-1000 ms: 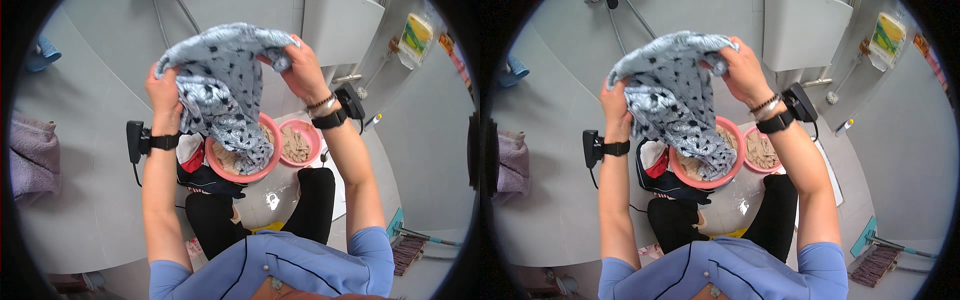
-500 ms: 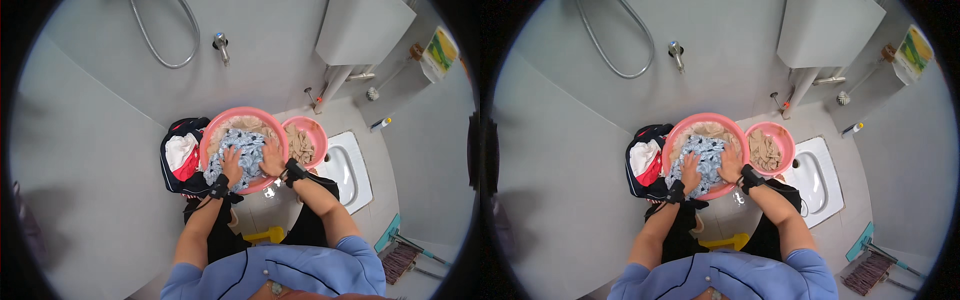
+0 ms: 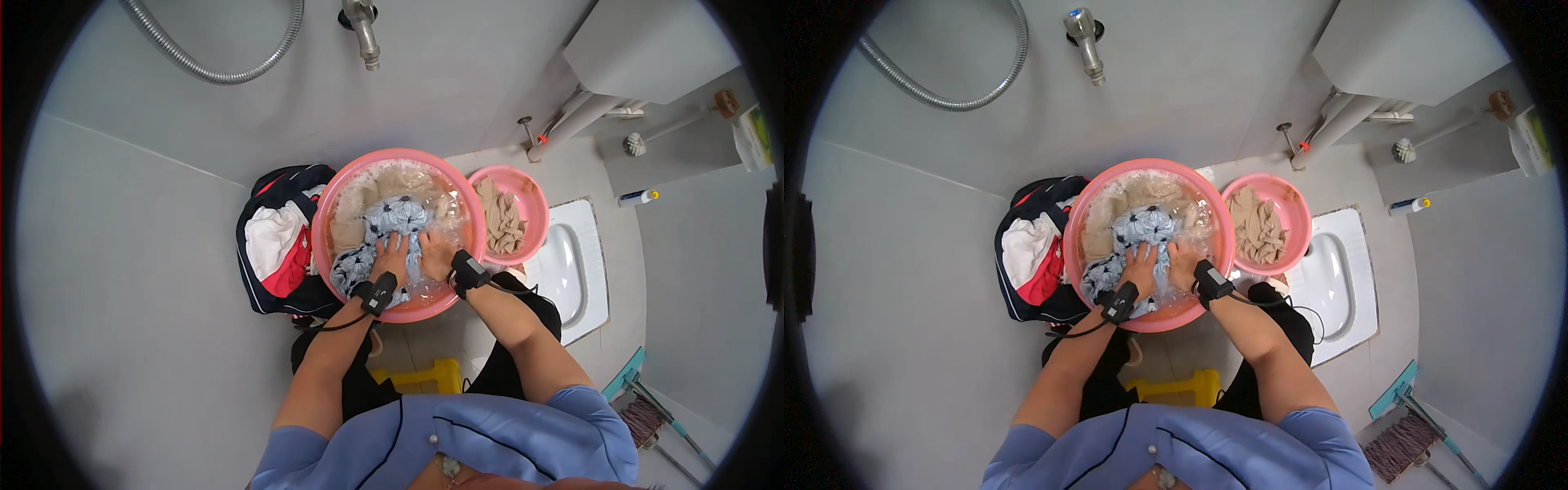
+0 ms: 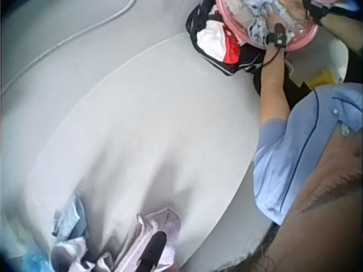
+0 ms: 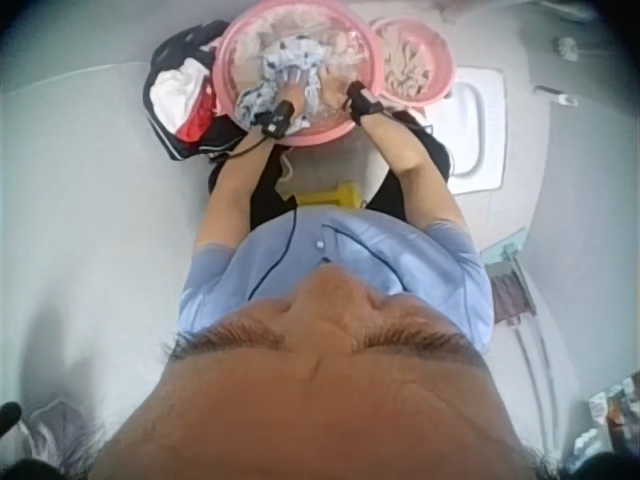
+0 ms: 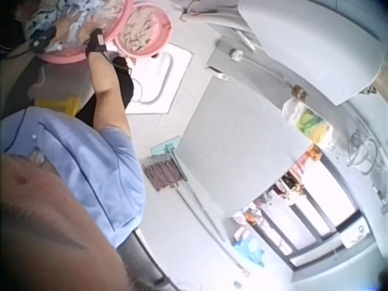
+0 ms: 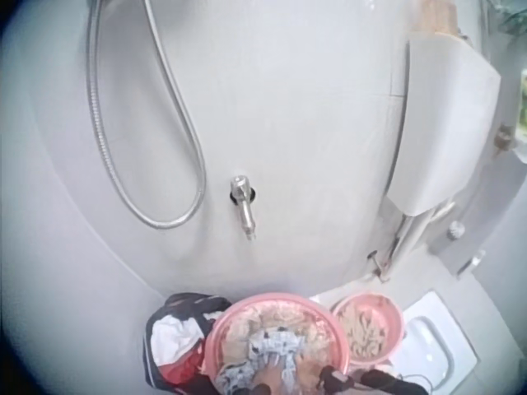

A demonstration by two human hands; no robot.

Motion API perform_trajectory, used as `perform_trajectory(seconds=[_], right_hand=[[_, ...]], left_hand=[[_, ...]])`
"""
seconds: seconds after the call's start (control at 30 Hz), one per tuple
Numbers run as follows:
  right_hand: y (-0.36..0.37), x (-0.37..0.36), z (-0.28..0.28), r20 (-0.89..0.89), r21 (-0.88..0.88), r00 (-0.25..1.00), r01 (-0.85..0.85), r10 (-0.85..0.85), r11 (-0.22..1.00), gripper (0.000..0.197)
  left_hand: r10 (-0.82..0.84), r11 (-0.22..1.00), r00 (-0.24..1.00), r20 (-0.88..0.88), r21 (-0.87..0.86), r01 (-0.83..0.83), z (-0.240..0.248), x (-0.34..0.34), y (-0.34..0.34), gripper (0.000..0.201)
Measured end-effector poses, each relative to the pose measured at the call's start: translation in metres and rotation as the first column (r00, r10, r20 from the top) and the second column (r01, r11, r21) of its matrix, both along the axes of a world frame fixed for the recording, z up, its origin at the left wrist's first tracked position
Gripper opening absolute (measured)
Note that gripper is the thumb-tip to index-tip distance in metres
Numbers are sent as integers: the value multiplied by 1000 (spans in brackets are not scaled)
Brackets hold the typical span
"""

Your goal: Washing clothes by hand in a bucket in a bathroom.

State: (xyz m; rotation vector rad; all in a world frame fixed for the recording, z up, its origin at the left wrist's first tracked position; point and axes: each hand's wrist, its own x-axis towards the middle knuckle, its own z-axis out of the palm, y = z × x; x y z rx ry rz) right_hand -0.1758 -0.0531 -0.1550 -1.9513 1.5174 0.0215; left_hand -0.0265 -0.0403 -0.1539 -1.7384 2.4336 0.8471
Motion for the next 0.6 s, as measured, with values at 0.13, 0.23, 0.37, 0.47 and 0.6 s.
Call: perform_trajectory(seconds=[0.13, 0.23, 0.37, 0.47, 0.6], right_hand=[[-2, -18, -62, 61, -207, 997, -32, 46, 978, 36], [-8, -13, -48, 28, -127, 995, -87, 91, 988, 35], [-25, -13, 4, 17, -106, 981, -188, 191, 976, 34], [-33, -57, 8, 219, -403, 971, 2, 95, 915, 31], [-25, -55, 127, 741, 69, 638, 238, -209, 969, 25]], left_hand=[[-34, 999, 999, 43, -16, 35, -23, -18, -15, 62], [1, 939, 995, 101, 343, -35, -17, -17, -26, 54], [-25, 980, 1000, -19, 199, 28, -10, 13, -13, 56], [-42, 992, 968, -246, -129, 11, 6, 3, -14, 62], [430, 896, 705, -564, 359, -260, 98, 37, 5, 57]])
